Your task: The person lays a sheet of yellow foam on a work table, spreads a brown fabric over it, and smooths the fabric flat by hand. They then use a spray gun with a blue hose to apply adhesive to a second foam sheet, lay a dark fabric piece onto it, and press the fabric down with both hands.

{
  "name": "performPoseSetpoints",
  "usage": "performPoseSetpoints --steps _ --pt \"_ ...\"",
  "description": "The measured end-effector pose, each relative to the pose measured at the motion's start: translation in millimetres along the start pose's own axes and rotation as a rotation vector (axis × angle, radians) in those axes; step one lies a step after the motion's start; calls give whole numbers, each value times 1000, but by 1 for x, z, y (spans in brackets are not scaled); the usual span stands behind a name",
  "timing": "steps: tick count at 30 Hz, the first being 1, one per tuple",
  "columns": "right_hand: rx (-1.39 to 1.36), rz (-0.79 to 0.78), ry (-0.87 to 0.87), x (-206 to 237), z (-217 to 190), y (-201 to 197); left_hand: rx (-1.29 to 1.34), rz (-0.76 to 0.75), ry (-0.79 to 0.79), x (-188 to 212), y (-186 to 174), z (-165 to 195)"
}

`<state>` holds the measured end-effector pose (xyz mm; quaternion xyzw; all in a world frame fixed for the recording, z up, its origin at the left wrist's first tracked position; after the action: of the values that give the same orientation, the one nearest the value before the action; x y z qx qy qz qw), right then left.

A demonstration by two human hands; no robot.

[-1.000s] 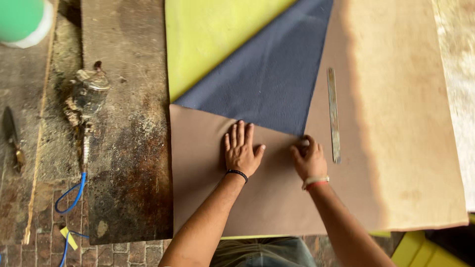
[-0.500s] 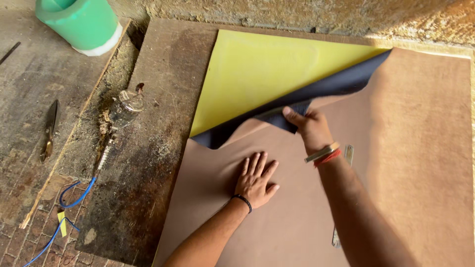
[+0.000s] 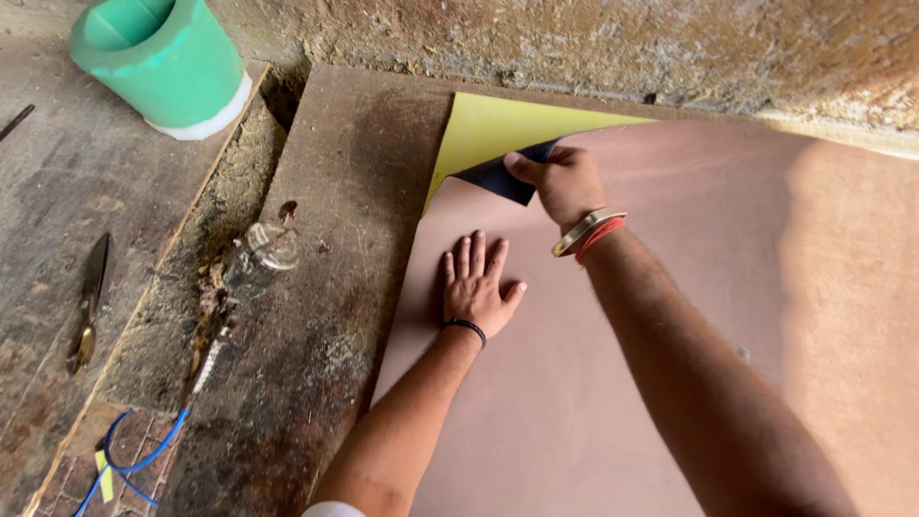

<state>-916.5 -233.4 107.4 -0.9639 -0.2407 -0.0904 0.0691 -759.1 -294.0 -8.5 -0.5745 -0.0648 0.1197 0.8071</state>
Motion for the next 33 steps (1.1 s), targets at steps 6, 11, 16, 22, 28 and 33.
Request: performPoseSetpoints --steps 6,11,16,22,28,33 --pt "117 66 123 -49 42 50 -20 -257 423 -31 46 68" --pt "124 137 99 -72 65 47 61 -229 437 -111 50 57" --pt "285 149 49 -101 72 45 30 -306 228 -186 32 -8" --pt "1086 61 -93 -62 108 -3 -236 -245 250 -247 15 -52" --pt "1490 143 -221 -93 124 -73 -198 -231 231 -284 18 -73" --pt "1449 153 -59 -156 114 -112 -220 -206 186 -290 21 -75"
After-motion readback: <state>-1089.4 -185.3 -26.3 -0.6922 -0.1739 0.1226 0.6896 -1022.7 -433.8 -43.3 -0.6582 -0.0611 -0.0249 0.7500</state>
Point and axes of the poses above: each hand's wrist, its own x-axis away from the middle knuckle, its own y-axis out of the palm, z = x × y, the point moved 9 cm from there along -x, towards the middle knuckle, and after that the axes turned 2 degrees about y, right-handed, at the moved point
